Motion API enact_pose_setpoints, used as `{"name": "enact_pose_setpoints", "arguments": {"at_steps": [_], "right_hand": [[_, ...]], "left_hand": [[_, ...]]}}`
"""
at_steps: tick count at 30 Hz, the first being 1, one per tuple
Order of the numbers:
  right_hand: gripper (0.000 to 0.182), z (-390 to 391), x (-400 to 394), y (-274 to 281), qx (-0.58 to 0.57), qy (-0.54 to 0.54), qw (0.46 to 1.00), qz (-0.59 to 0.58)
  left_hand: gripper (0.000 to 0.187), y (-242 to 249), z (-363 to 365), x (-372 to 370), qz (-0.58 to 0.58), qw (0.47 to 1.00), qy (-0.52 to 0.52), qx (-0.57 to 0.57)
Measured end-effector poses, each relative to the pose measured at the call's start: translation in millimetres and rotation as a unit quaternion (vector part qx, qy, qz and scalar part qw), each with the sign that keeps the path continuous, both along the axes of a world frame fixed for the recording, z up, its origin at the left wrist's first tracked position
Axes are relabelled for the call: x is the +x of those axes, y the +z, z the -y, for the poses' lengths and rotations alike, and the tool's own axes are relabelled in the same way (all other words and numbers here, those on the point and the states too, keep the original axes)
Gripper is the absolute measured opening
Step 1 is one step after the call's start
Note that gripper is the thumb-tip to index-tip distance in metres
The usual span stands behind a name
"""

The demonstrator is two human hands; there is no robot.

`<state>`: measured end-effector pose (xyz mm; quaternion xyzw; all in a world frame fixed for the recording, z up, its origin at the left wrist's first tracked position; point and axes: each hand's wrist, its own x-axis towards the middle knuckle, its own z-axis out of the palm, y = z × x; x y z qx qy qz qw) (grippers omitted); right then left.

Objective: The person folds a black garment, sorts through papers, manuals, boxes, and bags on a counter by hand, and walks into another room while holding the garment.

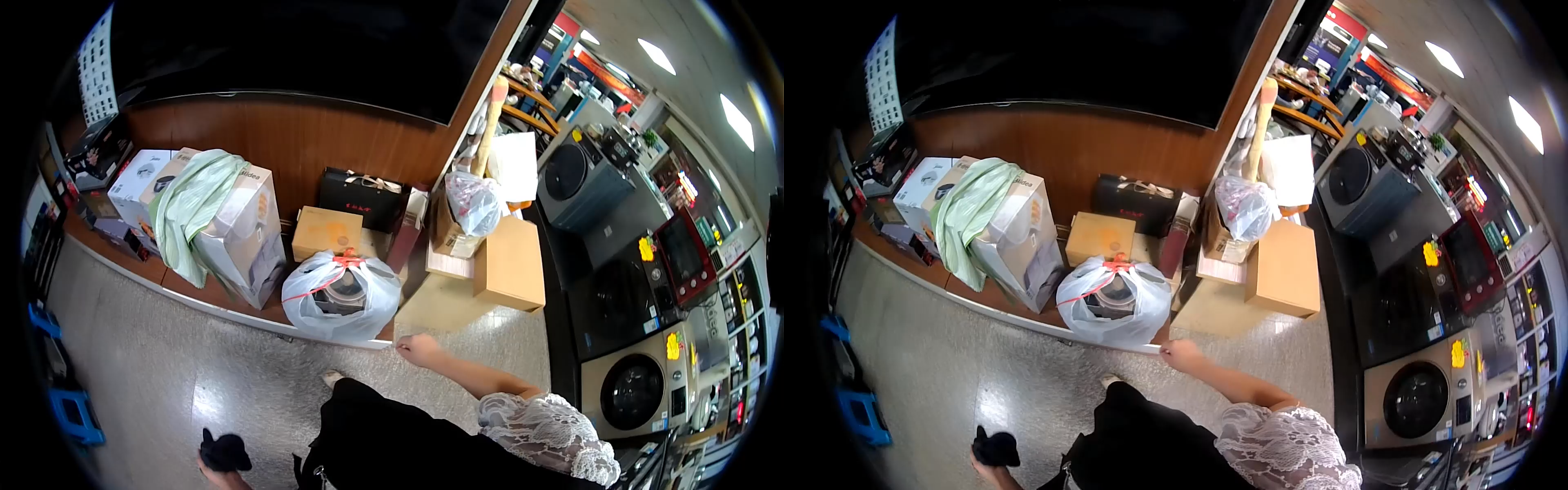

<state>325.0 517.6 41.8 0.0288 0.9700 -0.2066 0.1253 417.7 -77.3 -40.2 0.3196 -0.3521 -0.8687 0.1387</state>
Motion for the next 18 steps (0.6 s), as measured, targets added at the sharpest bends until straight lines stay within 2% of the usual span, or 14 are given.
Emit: {"name": "enact_pose_setpoints", "arguments": {"at_steps": [1,4,6,7,8,10,11,13,16,18], "right_hand": [[0.021,-3.9,4.1,-6.5,-0.006,-0.021,1.0,0.0],[0.02,-25.7,5.8,-54.1,-0.001,-0.046,0.997,0.068],[0.02,-50.6,5.9,-105.7,0.099,0.007,0.985,0.141],[0.02,-76.2,13.1,-160.6,0.156,0.074,0.972,0.158],[0.02,-94.0,20.5,-199.6,0.212,0.141,0.952,0.172],[0.019,-91.8,17.0,-166.5,0.247,0.178,0.913,0.273],[0.018,-89.9,8.0,-160.1,0.177,0.08,0.915,0.354],[0.017,-92.9,-4.7,-169.9,0.037,-0.121,0.857,0.5],[0.017,-88.7,-40.2,-220.5,0.048,0.006,0.859,0.509],[0.016,-56.5,-81.5,-204.5,0.108,0.17,0.878,0.435]], "left_hand": [[0.056,30.8,-27.0,-24.9,-0.03,0.999,-0.026,0.026],[0.053,65.3,-60.4,-79.6,-0.101,0.977,-0.173,0.075],[0.048,73.4,-68.0,-101.0,-0.043,0.989,-0.135,0.04],[0.046,61.0,-65.4,-111.8,-0.008,0.997,-0.072,0.023],[0.04,59.9,-55.3,-113.9,-0.025,0.996,-0.084,0.004],[0.039,60.6,-38.4,-120.6,-0.006,0.999,-0.047,-0.009],[0.039,63.4,-32.1,-122.4,0.005,0.999,-0.028,-0.014],[0.038,81.6,-23.1,-121.7,-0.002,0.999,-0.037,0.006],[0.038,87.0,-12.0,-123.0,0.018,0.999,0.021,0.026],[0.038,77.3,-0.2,-118.9,0.074,0.992,0.095,0.024]]}}
